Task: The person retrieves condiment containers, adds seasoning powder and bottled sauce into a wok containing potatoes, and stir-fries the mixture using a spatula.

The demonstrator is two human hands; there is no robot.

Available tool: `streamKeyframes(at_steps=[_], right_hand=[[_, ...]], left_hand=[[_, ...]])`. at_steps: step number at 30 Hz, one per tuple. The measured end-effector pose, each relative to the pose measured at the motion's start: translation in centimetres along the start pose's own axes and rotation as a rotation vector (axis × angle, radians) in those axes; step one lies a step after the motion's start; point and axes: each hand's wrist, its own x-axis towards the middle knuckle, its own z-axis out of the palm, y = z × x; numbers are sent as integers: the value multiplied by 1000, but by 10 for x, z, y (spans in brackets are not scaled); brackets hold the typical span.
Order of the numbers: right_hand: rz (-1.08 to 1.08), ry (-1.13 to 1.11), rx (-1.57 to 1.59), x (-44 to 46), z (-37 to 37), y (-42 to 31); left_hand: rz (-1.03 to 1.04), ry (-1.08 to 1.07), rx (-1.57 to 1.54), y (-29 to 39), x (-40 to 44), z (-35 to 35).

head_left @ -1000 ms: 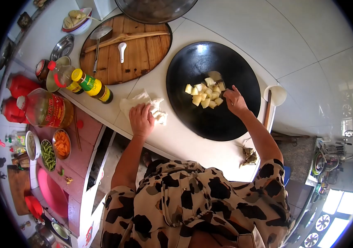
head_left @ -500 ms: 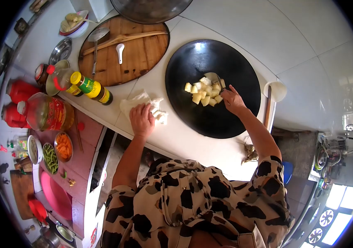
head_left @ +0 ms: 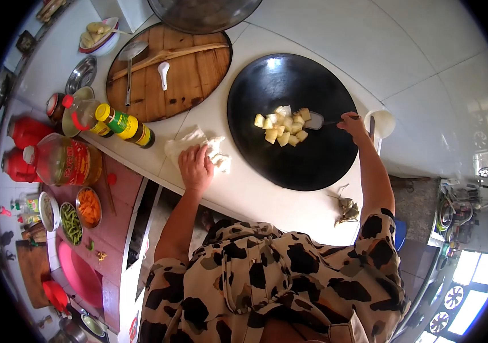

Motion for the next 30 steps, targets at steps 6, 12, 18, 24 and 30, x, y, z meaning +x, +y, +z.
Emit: streamKeyframes(at_steps=[6, 12, 18, 24, 30], right_hand=[[65, 37, 469, 0, 46, 34], [117, 202, 707, -25, 54, 54], [-291, 81, 151, -35, 33, 44], [-526, 84, -219, -48, 49, 24], [-891, 111, -606, -66, 38, 6]], left_hand=[[11, 1, -2, 2, 2, -2], [-1, -19, -18, 0, 1, 1], [-9, -16, -14, 2, 1, -1], [13, 1, -13, 2, 1, -2], [20, 29, -31, 2, 1, -2]])
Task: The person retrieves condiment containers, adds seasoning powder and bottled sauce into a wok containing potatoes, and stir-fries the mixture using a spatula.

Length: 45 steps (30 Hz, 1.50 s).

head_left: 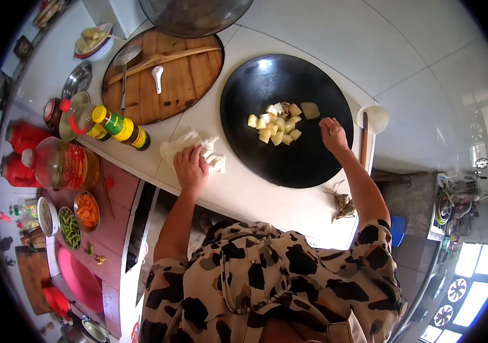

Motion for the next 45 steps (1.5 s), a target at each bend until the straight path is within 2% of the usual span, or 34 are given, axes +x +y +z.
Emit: streamKeyframes(at_steps=[2, 5, 8, 12, 14, 16, 19, 23, 26, 29, 34, 38, 42, 45], right_hand=[[-47, 23, 3, 0, -9, -5], [319, 88, 325, 1, -5, -13], [587, 245, 676, -3, 16, -3], [680, 290, 680, -23, 31, 3], [640, 333, 717, -29, 24, 13], [615, 205, 585, -28, -4, 3], [705, 89, 513, -23, -33, 7], [857, -54, 630, -24, -56, 23], [1041, -275, 603, -17, -67, 1], [1082, -250, 752, -14, -42, -13], [1073, 159, 1019, -10, 51, -25], [1027, 177, 994, -5, 66, -22], [893, -86, 715, 11, 28, -13], [677, -261, 504, 33, -7, -24]], left_hand=[[0, 9, -7, 0, -1, 1], [-2, 5, -10, -1, 0, 0], [-12, -7, -7, 0, 1, -2], [-20, -10, 3, -1, 0, 0], [-18, -16, 9, -1, 0, 0], [-19, -25, 12, 1, -1, -1], [-15, -22, 14, 1, -1, -1], [-7, -4, 15, -2, 0, 2], [-4, 1, 12, -1, -1, 2], [-6, 12, 11, 0, 0, 2], [-17, 4, 15, 2, -1, 0], [-21, -16, 29, -1, 0, 1], [-28, -20, 30, -1, -2, 3], [-19, -14, 26, -2, -2, 3]])
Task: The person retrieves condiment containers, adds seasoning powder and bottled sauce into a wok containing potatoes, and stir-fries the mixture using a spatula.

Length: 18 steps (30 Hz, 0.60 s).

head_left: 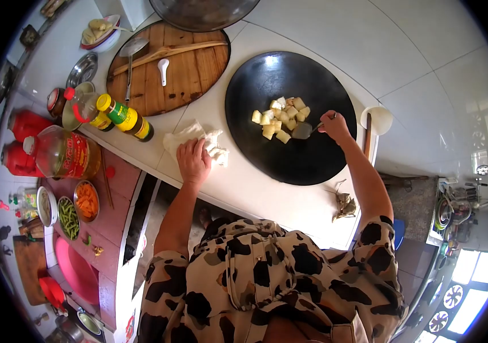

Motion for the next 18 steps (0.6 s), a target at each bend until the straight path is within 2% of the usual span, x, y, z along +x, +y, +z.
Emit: streamKeyframes(at_steps=[2, 5, 8, 11, 14, 18], right_hand=[[-106, -48, -238, -6, -11, -24], [-236, -46, -390, 0, -15, -30], [-113, -109, 55, 7, -12, -34], [-32, -139, 348, 8, 4, -49], [6, -235, 378, 13, 17, -56], [34, -251, 356, 37, 17, -58]], left_hand=[[10, 3, 5, -1, 0, 2], [10, -1, 6, -1, 0, 0], [6, 1, 7, 1, 0, -1], [3, -3, 22, 0, 0, 0], [4, 2, 26, 0, 1, 0], [1, 2, 25, 2, 2, -2]])
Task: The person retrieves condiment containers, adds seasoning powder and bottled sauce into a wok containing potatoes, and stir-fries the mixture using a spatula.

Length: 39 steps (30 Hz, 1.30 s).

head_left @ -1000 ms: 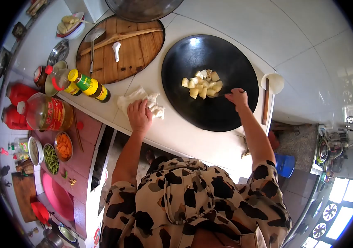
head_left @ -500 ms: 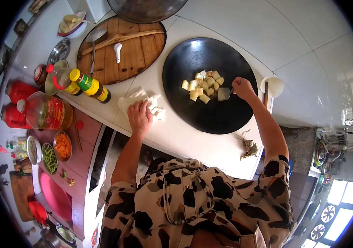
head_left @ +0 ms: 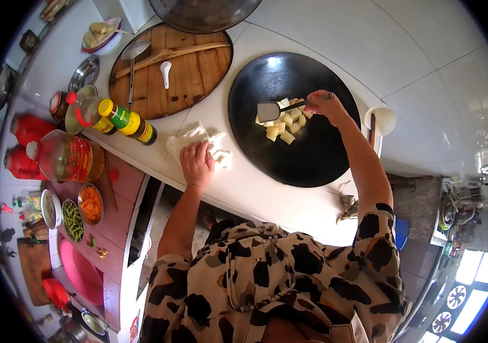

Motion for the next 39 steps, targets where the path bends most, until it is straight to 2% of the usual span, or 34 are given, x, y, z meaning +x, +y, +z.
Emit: streamKeyframes(at_steps=[4, 11, 17, 23, 26, 29, 32, 35, 36, 39], right_hand=[[12, 17, 9, 3, -12, -12], [-29, -121, 91, 4, -3, -17], [-38, -75, -194, 20, -4, 8], [-148, -80, -298, 10, 3, 6], [-66, -112, -178, -4, 4, -12], [-5, -191, -255, -8, 0, -13], [-8, -166, -469, -2, -12, 10], [-17, -124, -629, -33, -10, -4], [-69, -111, -591, -35, -15, 3], [-154, -227, -697, -71, -13, -10]], left_hand=[[1, -3, -17, -2, 0, 1], [10, -11, -10, -1, 0, 1], [16, -33, -18, -2, 1, 1], [22, -14, -8, -2, 0, 1], [29, -5, -15, -1, -1, 1], [31, -18, -30, -3, 0, 2], [30, -21, -40, -3, -1, 2], [31, -13, -36, -3, -1, 1], [33, -12, -33, -3, -2, 1], [21, 0, -27, 0, -1, -1]])
